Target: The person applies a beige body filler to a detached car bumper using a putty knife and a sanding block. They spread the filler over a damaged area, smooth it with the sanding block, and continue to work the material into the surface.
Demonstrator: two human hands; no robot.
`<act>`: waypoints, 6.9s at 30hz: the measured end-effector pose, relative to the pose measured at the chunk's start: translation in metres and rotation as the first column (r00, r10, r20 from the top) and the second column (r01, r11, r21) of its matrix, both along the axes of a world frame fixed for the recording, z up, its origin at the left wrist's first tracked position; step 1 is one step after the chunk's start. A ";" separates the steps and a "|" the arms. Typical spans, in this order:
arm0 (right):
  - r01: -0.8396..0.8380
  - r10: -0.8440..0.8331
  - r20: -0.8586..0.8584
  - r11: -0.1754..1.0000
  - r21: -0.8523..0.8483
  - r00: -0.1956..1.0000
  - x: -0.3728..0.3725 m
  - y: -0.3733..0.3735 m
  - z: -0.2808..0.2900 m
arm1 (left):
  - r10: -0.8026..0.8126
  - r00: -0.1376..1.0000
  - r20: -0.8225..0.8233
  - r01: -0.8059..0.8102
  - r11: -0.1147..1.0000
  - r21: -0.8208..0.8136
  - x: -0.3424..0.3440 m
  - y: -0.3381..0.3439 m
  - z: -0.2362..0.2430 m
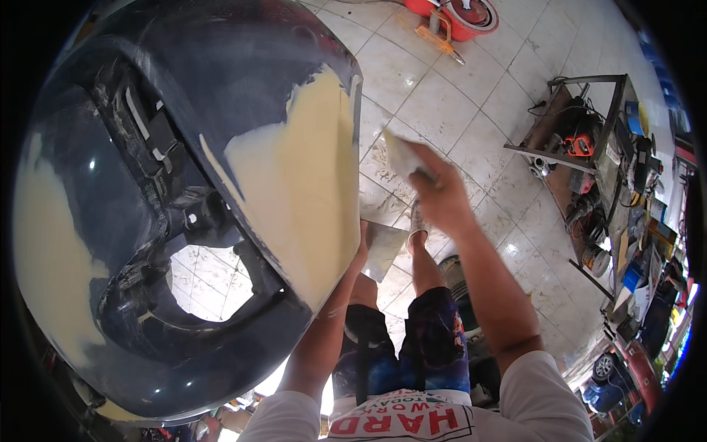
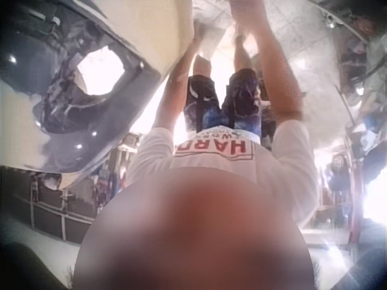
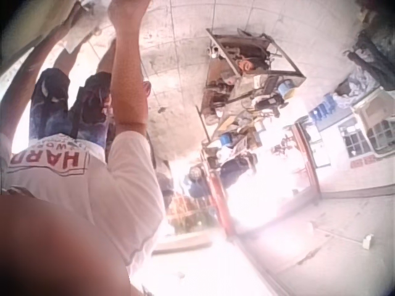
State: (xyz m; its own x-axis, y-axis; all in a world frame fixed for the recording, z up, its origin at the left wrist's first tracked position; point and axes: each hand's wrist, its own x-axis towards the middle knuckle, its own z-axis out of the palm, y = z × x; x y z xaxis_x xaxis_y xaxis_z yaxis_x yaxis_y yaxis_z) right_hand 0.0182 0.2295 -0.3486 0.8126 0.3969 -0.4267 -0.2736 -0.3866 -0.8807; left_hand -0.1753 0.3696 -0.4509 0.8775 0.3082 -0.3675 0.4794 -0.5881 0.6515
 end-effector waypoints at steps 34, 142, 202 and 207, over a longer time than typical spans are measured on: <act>-0.170 0.104 0.438 0.979 0.114 0.893 -0.016 0.084 0.039 | 0.070 0.995 0.074 -0.057 0.984 -0.170 -0.061 0.052 0.019; -0.254 0.250 0.421 0.966 -0.048 0.872 -0.141 -0.151 -0.041 | 0.623 0.693 -0.363 -0.527 0.094 -0.845 0.024 -0.100 0.026; -0.378 0.229 0.521 0.904 0.199 0.822 -0.050 0.000 -0.064 | 0.284 0.954 -0.094 -0.295 0.838 -0.460 -0.069 -0.014 0.003; -0.410 0.272 0.506 0.894 0.182 0.818 -0.064 -0.009 -0.059 | 0.223 0.972 -0.072 -0.232 0.869 -0.438 -0.086 -0.007 -0.008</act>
